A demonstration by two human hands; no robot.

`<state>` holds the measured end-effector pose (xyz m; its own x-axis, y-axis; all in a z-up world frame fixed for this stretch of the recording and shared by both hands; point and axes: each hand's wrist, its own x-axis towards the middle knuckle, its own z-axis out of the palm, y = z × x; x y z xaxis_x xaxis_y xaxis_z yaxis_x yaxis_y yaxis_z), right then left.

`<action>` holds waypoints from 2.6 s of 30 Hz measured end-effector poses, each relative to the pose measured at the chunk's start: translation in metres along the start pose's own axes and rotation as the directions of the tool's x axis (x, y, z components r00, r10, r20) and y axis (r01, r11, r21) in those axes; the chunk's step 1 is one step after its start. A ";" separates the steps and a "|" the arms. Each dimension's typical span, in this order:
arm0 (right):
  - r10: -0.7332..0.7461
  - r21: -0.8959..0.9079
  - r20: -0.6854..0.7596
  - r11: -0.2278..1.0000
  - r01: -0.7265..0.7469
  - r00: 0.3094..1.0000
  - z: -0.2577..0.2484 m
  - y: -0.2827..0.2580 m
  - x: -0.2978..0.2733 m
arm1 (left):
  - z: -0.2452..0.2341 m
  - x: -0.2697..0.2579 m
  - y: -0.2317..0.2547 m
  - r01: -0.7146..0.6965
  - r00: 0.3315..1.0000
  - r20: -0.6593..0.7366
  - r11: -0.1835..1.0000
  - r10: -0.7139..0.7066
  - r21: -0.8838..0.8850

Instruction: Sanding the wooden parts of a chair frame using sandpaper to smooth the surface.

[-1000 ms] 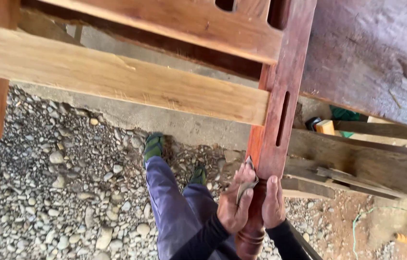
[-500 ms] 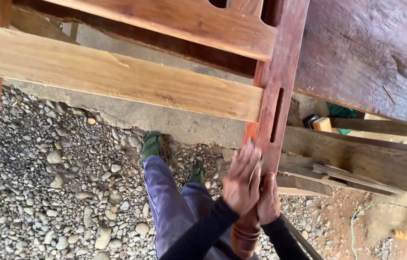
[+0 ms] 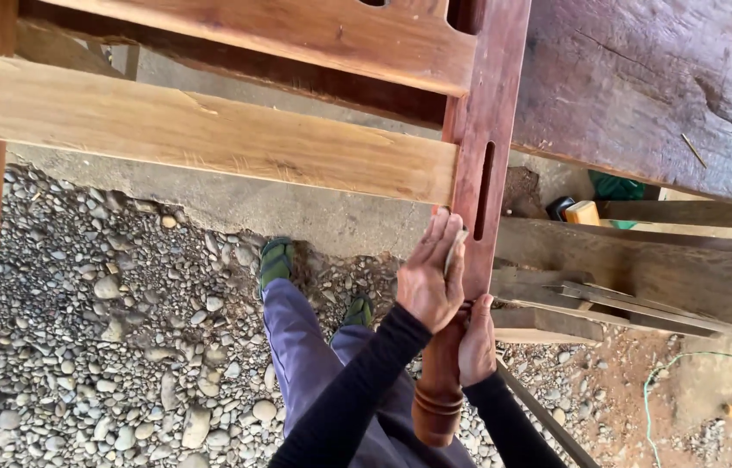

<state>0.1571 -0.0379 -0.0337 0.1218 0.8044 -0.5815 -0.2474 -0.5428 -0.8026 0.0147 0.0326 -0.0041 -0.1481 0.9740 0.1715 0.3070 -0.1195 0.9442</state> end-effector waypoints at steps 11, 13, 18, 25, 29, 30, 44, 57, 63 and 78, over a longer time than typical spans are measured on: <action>-0.077 -0.213 0.077 0.973 0.092 0.994 0.015 -0.022 -0.025 | -0.032 -0.119 0.059 0.337 0.941 0.063 0.928 -0.331 -0.158; -0.136 -0.287 0.089 0.945 0.156 0.987 0.013 -0.017 -0.024 | -0.042 -0.096 0.067 0.544 0.834 0.115 0.772 -0.539 -0.329; -0.187 -0.272 0.093 0.940 0.206 0.978 0.001 -0.005 -0.011 | -0.050 -0.146 0.072 0.259 0.956 -0.024 0.883 -0.292 -0.391; -0.308 -0.368 0.100 0.872 0.323 0.946 0.004 -0.009 -0.013 | -0.003 -0.115 -0.014 0.989 0.098 0.296 0.059 -0.950 -0.136; -0.406 -0.660 0.120 0.649 0.378 0.906 -0.011 -0.005 -0.011 | -0.017 -0.164 0.009 0.844 0.405 0.375 0.183 -0.834 -0.504; -0.414 -0.700 0.120 0.609 0.372 0.903 -0.012 -0.001 -0.012 | -0.029 -0.183 0.021 0.673 0.656 0.305 0.353 -0.690 -0.650; -0.373 -0.508 0.196 0.752 0.419 0.907 0.018 -0.023 -0.027 | 0.011 -0.185 -0.003 0.740 0.617 0.252 0.443 -0.745 -0.506; -0.304 -0.441 0.103 0.839 0.317 0.947 0.026 -0.032 -0.032 | -0.048 -0.148 -0.011 0.954 0.211 0.482 0.071 -0.850 -0.292; -0.228 -0.290 0.051 0.928 0.233 0.972 0.010 -0.013 -0.015 | -0.001 -0.004 0.003 0.230 0.969 -0.008 0.915 -0.247 -0.330; -0.088 -0.241 0.158 0.963 0.125 0.984 0.008 -0.005 -0.032 | -0.007 0.007 0.002 0.752 0.657 0.231 0.603 -0.718 -0.267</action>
<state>0.1467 -0.0593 -0.0096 -0.0102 0.8771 -0.4802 0.0085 -0.4801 -0.8772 0.0079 0.0383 0.0012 -0.1002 0.7702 -0.6299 -0.1772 0.6092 0.7730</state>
